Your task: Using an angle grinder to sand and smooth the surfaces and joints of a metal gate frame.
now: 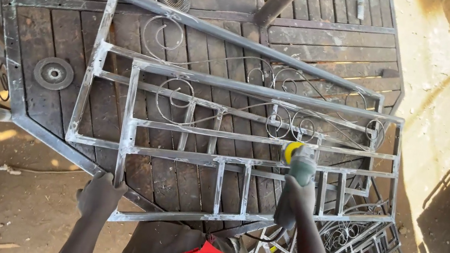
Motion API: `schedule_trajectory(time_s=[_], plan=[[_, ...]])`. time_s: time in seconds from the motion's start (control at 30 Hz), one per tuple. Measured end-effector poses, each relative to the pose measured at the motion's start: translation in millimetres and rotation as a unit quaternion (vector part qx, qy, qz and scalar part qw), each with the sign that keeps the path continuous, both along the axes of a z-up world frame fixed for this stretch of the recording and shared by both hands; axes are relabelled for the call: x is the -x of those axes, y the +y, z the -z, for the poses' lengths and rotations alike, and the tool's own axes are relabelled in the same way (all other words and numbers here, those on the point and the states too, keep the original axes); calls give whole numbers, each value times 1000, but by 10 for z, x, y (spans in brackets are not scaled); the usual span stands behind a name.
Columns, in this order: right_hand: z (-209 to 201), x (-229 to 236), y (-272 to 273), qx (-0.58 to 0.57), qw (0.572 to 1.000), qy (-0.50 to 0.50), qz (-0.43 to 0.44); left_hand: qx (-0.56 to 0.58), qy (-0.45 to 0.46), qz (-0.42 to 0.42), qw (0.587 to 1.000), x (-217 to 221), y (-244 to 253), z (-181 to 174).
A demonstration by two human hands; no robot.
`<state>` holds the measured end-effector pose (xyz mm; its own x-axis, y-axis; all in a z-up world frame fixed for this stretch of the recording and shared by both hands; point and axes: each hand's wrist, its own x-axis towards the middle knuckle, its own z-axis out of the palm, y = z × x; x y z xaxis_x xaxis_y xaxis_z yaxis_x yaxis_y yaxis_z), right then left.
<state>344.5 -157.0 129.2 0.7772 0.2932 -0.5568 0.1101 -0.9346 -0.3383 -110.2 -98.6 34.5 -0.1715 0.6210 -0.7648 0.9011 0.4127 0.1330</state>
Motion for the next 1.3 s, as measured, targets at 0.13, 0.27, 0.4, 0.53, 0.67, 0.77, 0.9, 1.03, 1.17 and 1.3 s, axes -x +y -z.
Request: schedule_trajectory(time_s=[0.13, 0.27, 0.4, 0.53, 0.67, 0.77, 0.9, 1.03, 1.17, 1.3], plan=[[-21, -5, 16, -35, 999, -1, 4, -16, -3, -15, 1000, 9, -68, 148], [-565, 775, 311, 29, 994, 45, -95, -13, 10, -13, 1000, -30, -104, 136], [-428, 1085, 425, 58, 977, 45, -198, -34, 0, -36, 999, -95, -185, 39], [-320, 1059, 420, 45, 949, 41, -309, -72, 26, -86, 993, -224, -358, -34], [-357, 668, 315, 44, 952, 51, -300, -208, 136, -89, 964, -603, -660, 227], [-495, 208, 138, 47, 959, 57, -272, -303, 49, -112, 945, -1327, -838, 5], [-447, -700, -181, 40, 963, 52, -262, -282, -28, -104, 953, -2491, -1153, -175], [-183, -1773, -489, 50, 978, 33, -199, -182, 14, -43, 982, -3274, -1423, 0], [-213, -2499, -777, 5, 992, 15, -123, -166, 17, -72, 983, -3418, -1505, -36], [-158, -3151, -835, -18, 998, 47, -43, -174, 18, -93, 980, -3457, -1472, -84]])
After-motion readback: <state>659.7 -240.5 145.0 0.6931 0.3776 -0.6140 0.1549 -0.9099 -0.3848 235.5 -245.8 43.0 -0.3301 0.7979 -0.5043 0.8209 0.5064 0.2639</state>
